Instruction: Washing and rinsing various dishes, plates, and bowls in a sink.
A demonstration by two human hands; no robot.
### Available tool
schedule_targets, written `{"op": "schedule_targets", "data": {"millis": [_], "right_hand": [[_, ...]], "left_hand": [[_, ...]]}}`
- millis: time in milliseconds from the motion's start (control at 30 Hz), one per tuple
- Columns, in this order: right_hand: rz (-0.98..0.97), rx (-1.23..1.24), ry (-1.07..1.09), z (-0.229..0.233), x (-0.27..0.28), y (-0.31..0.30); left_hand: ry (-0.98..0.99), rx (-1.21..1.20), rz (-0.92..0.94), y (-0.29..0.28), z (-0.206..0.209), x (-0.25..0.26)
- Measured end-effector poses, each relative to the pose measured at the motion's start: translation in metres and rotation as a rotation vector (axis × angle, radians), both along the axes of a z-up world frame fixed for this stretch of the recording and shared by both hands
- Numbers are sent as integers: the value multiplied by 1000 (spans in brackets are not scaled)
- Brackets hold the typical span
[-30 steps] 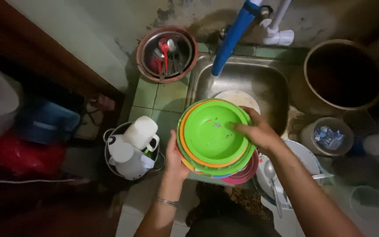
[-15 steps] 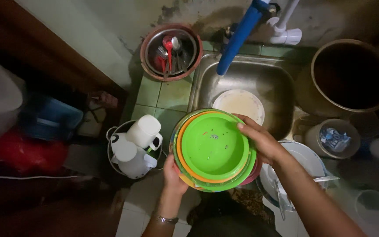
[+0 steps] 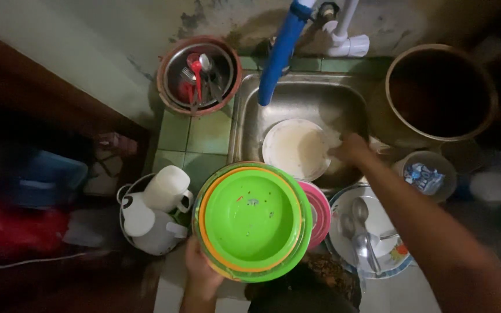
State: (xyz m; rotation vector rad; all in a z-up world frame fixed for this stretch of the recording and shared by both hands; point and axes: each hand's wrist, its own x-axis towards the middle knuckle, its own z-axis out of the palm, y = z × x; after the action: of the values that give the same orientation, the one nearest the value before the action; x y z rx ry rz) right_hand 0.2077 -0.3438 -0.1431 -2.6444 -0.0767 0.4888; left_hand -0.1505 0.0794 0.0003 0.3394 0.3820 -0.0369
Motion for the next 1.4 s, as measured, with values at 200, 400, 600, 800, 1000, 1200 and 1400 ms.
{"op": "schedule_targets", "data": {"millis": [200,400,600,800,1000,1200,1400], "right_hand": [[-16,-55,19,-6,19,10],[-175,15,63,22,23,47],[-352,88,89,45,14,25],[-145,192,-260,72,35,58],[-96,285,-449,171,-13,75],[2,216,-634,236,-52,64],[-169,287,-752,261,-84,47]], "left_hand": [[167,-19,52,2,-16,-11],[381,100,205,-4,11,-7],[253,42,169,-9,20,6],[-39,-5,74,-14,19,20],[124,152,110,-22,39,40],[161,145,101,-20,25,39],[171,156,105,-21,24,41]]}}
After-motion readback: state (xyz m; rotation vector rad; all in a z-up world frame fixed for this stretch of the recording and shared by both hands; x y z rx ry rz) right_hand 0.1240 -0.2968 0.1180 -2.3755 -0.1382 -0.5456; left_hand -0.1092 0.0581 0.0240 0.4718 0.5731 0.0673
